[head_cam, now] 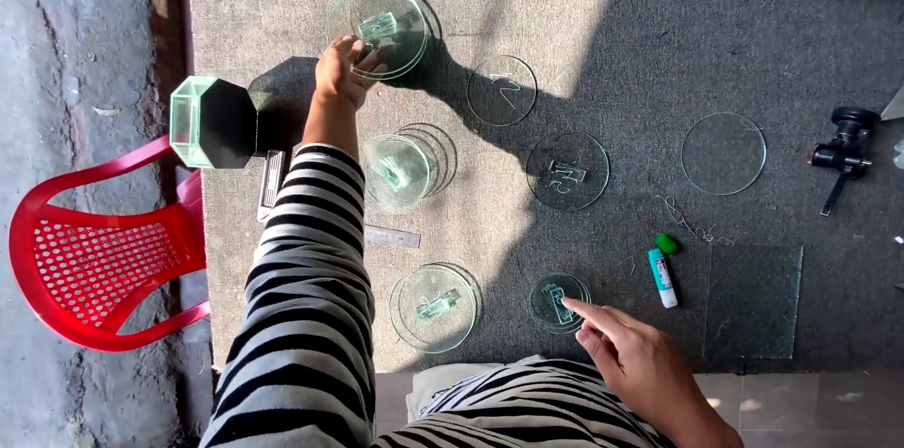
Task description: Applying liquid to circular glass plates and arranging them on a workbench in a workshop.
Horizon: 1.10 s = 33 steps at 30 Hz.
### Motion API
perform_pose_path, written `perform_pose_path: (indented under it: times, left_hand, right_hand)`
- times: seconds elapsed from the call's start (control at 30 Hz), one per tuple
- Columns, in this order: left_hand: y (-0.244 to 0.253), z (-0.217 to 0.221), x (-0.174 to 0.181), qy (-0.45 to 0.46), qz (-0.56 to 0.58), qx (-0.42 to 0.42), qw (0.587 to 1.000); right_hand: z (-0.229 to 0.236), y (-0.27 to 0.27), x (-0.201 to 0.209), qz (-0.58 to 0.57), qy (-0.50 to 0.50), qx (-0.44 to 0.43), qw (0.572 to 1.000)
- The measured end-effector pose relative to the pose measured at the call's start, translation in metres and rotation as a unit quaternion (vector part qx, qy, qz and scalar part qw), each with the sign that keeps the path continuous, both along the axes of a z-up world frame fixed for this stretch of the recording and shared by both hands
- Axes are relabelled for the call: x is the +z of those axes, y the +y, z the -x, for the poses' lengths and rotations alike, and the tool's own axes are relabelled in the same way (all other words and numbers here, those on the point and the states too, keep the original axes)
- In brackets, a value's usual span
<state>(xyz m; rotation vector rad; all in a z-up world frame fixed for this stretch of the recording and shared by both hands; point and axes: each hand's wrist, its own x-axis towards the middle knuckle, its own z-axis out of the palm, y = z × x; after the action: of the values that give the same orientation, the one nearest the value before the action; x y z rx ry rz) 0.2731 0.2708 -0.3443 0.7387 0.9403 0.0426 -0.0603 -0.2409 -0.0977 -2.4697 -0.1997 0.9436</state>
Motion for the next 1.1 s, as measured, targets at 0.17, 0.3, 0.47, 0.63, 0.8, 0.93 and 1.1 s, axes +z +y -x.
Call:
perform_pose_path:
  times: [0.17,0.3,0.47,0.63,0.8,0.93,1.1]
  left_hand:
    - [0.001,0.067,0.09,0.108,-0.287,-0.111,0.945]
    - [-0.053,0.218,0.173,-0.043,-0.475,-0.174,0.861]
    - [-0.127,0.422,0.088,0.145,-0.483,-0.305,0.808]
    - [-0.197,0.484,0.037,0.282,-0.381,-0.263,0.84]
    - [-0.211,0.482,0.043,0.268,-0.38,-0.213,0.86]
    - [-0.233,0.44,0.136,0.08,-0.191,0.037,0.978]
    - [-0.229,0.404,0.152,-0.31,0.161,0.188,0.918]
  right_hand:
    - [-0.011,0.022,-0.042,-0.016,0.076,-0.004,0.997]
    - [-0.019,0.065,-0.082,-0.081,0.187,-0.06,0.977]
    - [0.003,0.105,-0.169,-0.114,0.258,-0.133,0.95]
    - [0.044,0.119,-0.205,-0.115,0.109,-0.092,0.983]
    - [0.055,0.117,-0.193,-0.233,0.1,-0.167,0.953]
    - [0.058,0.122,-0.102,-0.241,-0.127,-0.03,0.962]
    - [0.05,0.132,0.002,-0.35,-0.385,0.271,0.81]
